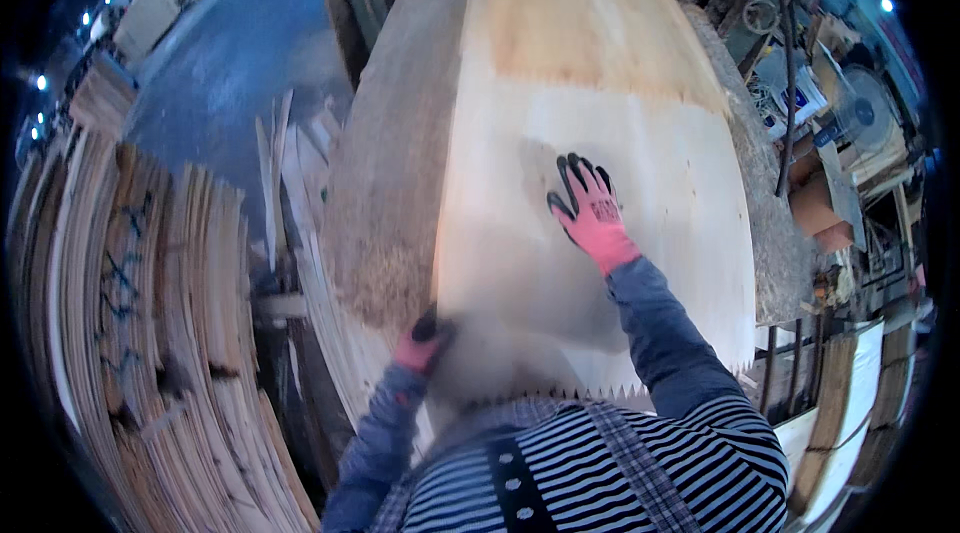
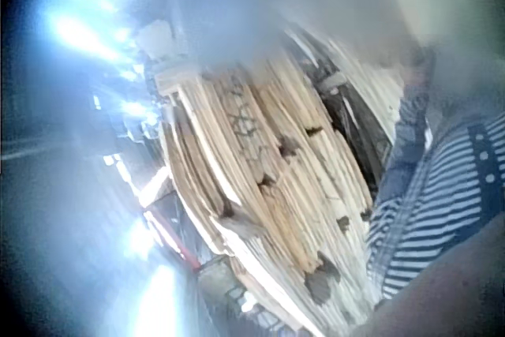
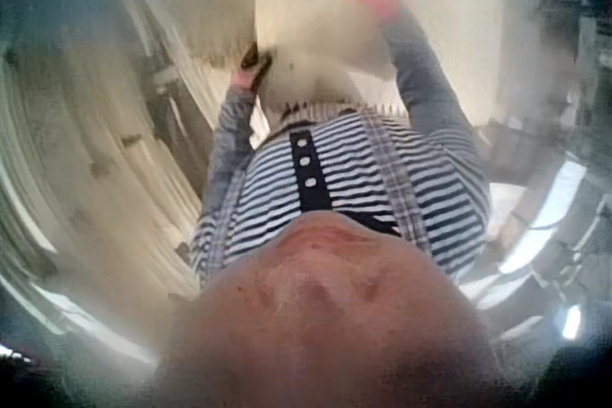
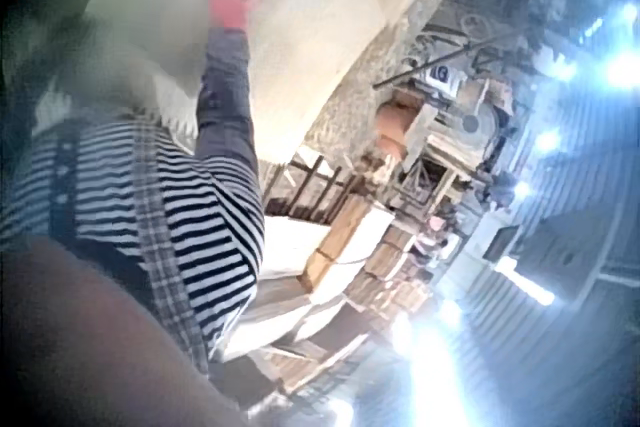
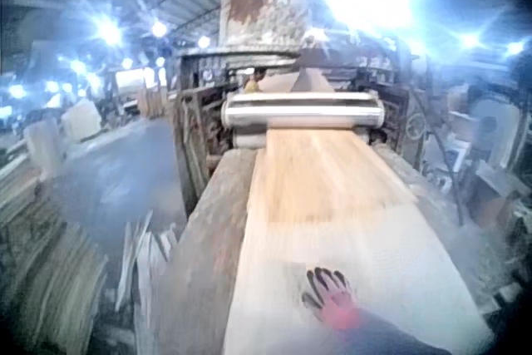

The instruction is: The person feeds large, light-colored wooden boards with serrated edges into a roller machine in a workshop. They guide the boards through the rollers with gloved hands, retrieve them from a stack, and repeat the process.

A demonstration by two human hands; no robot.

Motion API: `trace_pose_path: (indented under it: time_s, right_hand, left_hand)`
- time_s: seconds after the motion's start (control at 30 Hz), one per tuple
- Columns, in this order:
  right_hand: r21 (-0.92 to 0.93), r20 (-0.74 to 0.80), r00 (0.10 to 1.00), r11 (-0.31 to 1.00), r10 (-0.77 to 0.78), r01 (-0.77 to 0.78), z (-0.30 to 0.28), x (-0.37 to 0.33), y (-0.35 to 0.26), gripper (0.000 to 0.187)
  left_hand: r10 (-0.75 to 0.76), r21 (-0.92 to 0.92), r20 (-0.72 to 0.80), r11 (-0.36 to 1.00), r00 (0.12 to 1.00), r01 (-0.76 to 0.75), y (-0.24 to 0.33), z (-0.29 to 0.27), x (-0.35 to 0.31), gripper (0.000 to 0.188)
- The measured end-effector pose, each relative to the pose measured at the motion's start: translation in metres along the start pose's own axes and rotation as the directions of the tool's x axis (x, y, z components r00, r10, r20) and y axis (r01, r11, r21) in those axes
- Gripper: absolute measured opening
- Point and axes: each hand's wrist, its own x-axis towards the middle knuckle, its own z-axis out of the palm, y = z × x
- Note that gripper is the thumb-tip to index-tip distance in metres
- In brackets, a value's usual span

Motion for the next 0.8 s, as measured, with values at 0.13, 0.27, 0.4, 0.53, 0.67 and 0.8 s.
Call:
trace_pose_path:
  time_s: [0.13, 0.27, 0.4, 0.53, 0.67, 0.8]
  right_hand:
    - [0.248, 0.227, 0.940, 0.949, -0.254, 0.197, -0.024, -0.139, -0.028, 0.078]
    - [0.328, 0.347, 0.910, 0.938, -0.226, 0.108, -0.042, -0.262, -0.036, 0.087]
    - [0.279, 0.119, 0.989, 0.959, -0.086, 0.050, -0.050, -0.303, -0.037, 0.083]
    - [0.221, -0.165, 0.986, 0.975, 0.006, 0.031, -0.072, -0.292, -0.052, 0.055]
    - [0.188, -0.359, 0.923, 0.980, 0.136, -0.071, -0.104, -0.275, -0.061, 0.049]
    - [0.128, -0.330, 0.944, 0.991, 0.019, 0.025, -0.130, -0.232, -0.064, 0.053]
  left_hand:
    - [0.070, -0.239, 0.167, 0.971, 0.984, -0.028, 0.037, 0.009, -0.008, 0.049]
    - [0.304, -0.291, 0.291, 0.931, 0.907, -0.219, 0.105, 0.059, -0.032, 0.057]
    - [0.479, -0.467, 0.270, 0.824, 0.835, -0.321, 0.133, 0.106, -0.048, 0.060]
    - [0.404, -0.526, 0.315, 0.828, 0.859, -0.197, 0.128, 0.092, -0.057, 0.050]
    - [0.458, -0.518, 0.101, 0.782, 0.883, -0.347, 0.055, 0.049, -0.024, 0.042]
    - [0.222, 0.793, -0.231, 0.607, 0.947, 0.051, -0.059, 0.024, 0.001, 0.081]
